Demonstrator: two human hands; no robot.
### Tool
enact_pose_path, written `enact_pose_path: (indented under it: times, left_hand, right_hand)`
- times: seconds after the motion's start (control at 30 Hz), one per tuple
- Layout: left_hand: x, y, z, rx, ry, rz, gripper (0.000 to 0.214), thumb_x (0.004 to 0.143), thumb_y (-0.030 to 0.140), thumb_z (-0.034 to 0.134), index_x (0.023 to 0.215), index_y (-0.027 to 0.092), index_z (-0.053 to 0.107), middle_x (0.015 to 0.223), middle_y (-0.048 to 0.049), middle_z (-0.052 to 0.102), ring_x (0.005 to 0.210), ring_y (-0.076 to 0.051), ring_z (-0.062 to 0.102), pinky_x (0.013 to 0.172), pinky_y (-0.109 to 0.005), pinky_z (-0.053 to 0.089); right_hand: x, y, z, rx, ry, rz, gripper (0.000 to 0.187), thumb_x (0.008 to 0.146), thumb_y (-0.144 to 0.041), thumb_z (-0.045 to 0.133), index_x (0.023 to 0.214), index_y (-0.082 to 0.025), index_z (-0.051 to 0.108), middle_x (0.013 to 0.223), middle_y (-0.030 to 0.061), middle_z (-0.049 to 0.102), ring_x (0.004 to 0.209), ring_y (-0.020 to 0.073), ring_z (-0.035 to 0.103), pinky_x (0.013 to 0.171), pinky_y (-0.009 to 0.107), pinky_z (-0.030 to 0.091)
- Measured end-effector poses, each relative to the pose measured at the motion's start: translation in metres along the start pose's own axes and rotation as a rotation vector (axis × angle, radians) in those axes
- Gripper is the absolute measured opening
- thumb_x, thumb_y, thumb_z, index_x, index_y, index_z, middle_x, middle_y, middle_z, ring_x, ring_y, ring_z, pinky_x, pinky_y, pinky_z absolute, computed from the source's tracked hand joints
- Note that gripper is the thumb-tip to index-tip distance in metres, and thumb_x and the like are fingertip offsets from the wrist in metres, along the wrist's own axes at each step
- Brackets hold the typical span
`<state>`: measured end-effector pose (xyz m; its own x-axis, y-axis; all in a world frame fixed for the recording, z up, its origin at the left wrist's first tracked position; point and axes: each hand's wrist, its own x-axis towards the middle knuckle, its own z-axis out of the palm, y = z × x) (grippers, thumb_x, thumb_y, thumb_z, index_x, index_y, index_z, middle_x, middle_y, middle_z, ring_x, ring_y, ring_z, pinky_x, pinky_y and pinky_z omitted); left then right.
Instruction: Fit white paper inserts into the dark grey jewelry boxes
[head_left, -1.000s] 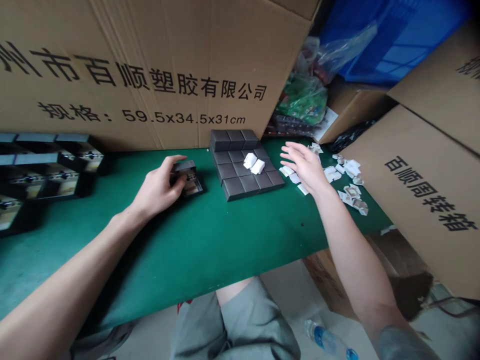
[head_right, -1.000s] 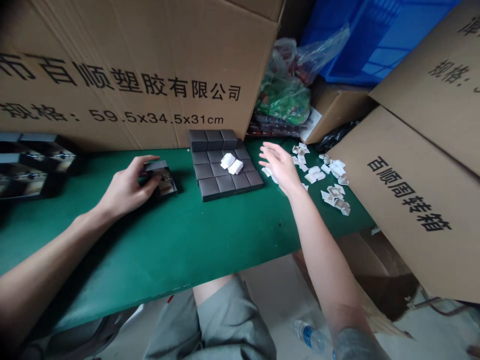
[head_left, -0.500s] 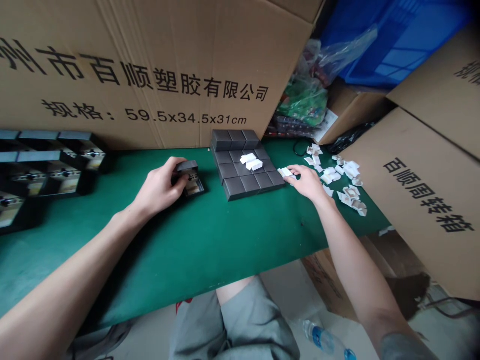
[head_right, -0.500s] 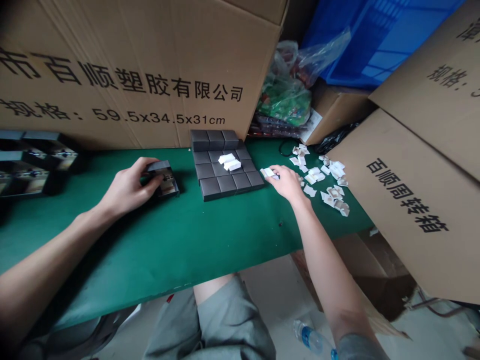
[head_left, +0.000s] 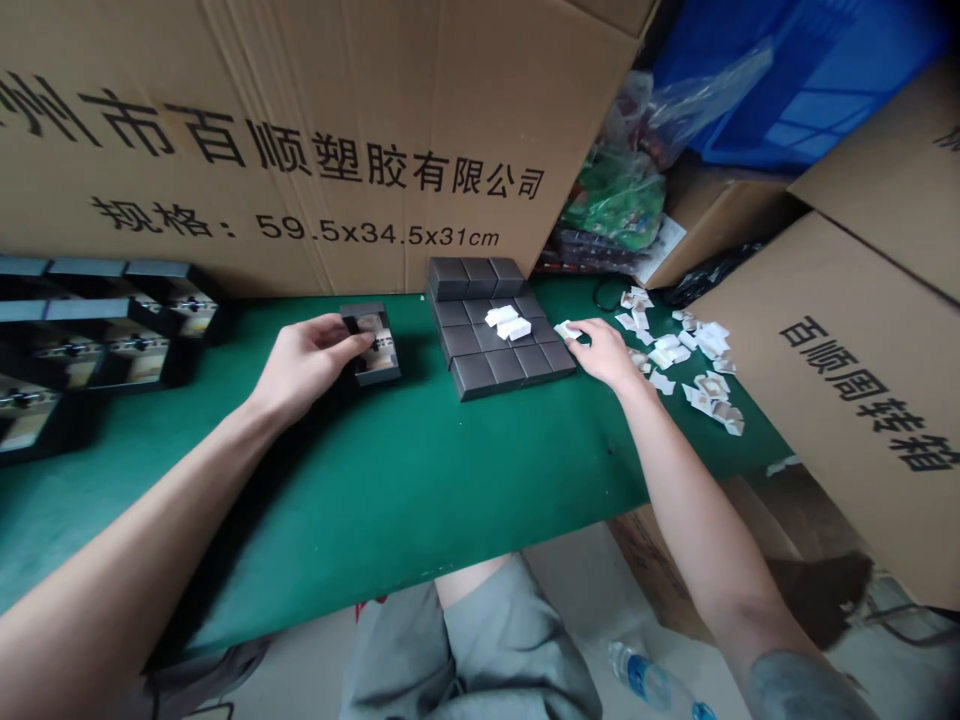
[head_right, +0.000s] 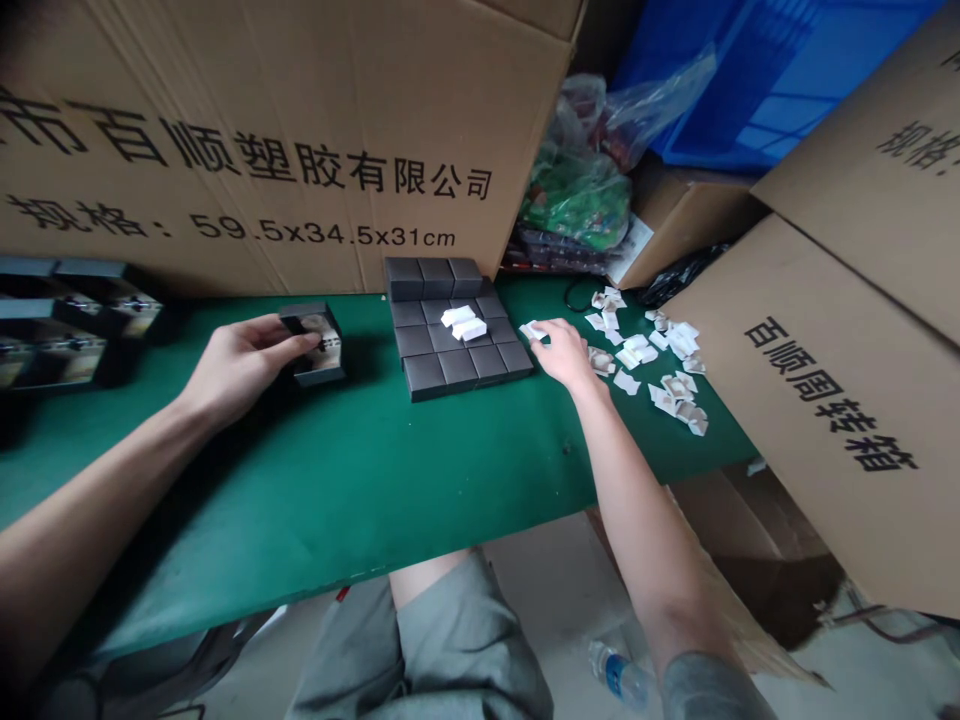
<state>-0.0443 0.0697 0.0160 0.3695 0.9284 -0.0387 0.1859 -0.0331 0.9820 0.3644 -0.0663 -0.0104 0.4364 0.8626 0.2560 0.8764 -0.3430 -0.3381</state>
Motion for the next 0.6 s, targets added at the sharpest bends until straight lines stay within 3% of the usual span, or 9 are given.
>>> enact_pose_path:
  times: [0.13,0.27,0.33,0.4,0.5,0.6]
  left_hand:
    - [0.002,-0.005,0.002,-0.171,0.003,-0.012,0.039,0.078,0.036,0.088,0.110,0.015,0.079,0.112,-0.0037,0.082,0.099,-0.020,0.074,0.100,-0.032,0.056]
    - [0.004,-0.010,0.005,-0.357,-0.037,-0.044,0.040,0.075,0.037,0.091,0.106,0.015,0.077,0.096,-0.0002,0.080,0.084,-0.013,0.070,0.083,-0.024,0.056]
    - [0.002,-0.009,0.007,-0.355,-0.104,-0.039,0.043,0.076,0.045,0.091,0.102,0.014,0.075,0.092,-0.0011,0.078,0.080,-0.013,0.070,0.077,-0.023,0.056]
    - [-0.002,-0.008,0.009,-0.313,-0.192,-0.028,0.049,0.078,0.055,0.087,0.104,0.016,0.073,0.093,-0.0028,0.076,0.079,-0.016,0.071,0.072,-0.025,0.058]
    - [-0.006,-0.008,0.012,-0.294,-0.264,-0.033,0.051,0.084,0.061,0.080,0.111,0.020,0.069,0.101,-0.0050,0.076,0.083,-0.021,0.075,0.071,-0.030,0.063]
    - [-0.008,-0.010,0.010,-0.316,-0.266,-0.033,0.052,0.088,0.061,0.075,0.123,0.024,0.065,0.106,-0.0038,0.076,0.087,-0.023,0.077,0.071,-0.031,0.065]
  right_hand:
    - [0.003,-0.007,0.001,0.006,0.046,-0.020,0.017,0.089,-0.023,0.063,0.092,-0.019,0.080,0.116,0.0129,0.077,0.114,0.0314,0.069,0.108,0.050,0.051]
    - [0.000,-0.024,-0.020,0.100,0.247,-0.017,0.021,0.093,-0.026,0.058,0.094,-0.018,0.078,0.113,0.0118,0.078,0.109,0.0274,0.071,0.103,0.048,0.055]
    - [-0.009,-0.045,-0.038,0.364,0.473,-0.033,0.022,0.096,-0.031,0.059,0.100,-0.019,0.077,0.102,0.0077,0.078,0.095,0.0226,0.074,0.088,0.041,0.061]
    - [-0.024,-0.076,-0.054,0.627,0.530,-0.114,0.023,0.098,-0.040,0.061,0.103,-0.022,0.075,0.089,0.0031,0.076,0.081,0.0180,0.074,0.072,0.033,0.061]
    - [-0.049,-0.133,-0.062,0.866,0.263,-0.313,0.024,0.099,-0.045,0.065,0.104,-0.024,0.075,0.082,0.0006,0.074,0.072,0.0133,0.072,0.061,0.025,0.058]
    - [-0.062,-0.183,-0.042,1.042,-0.130,-0.392,0.026,0.096,-0.046,0.069,0.102,-0.022,0.076,0.087,0.0010,0.076,0.071,0.0115,0.072,0.057,0.021,0.056]
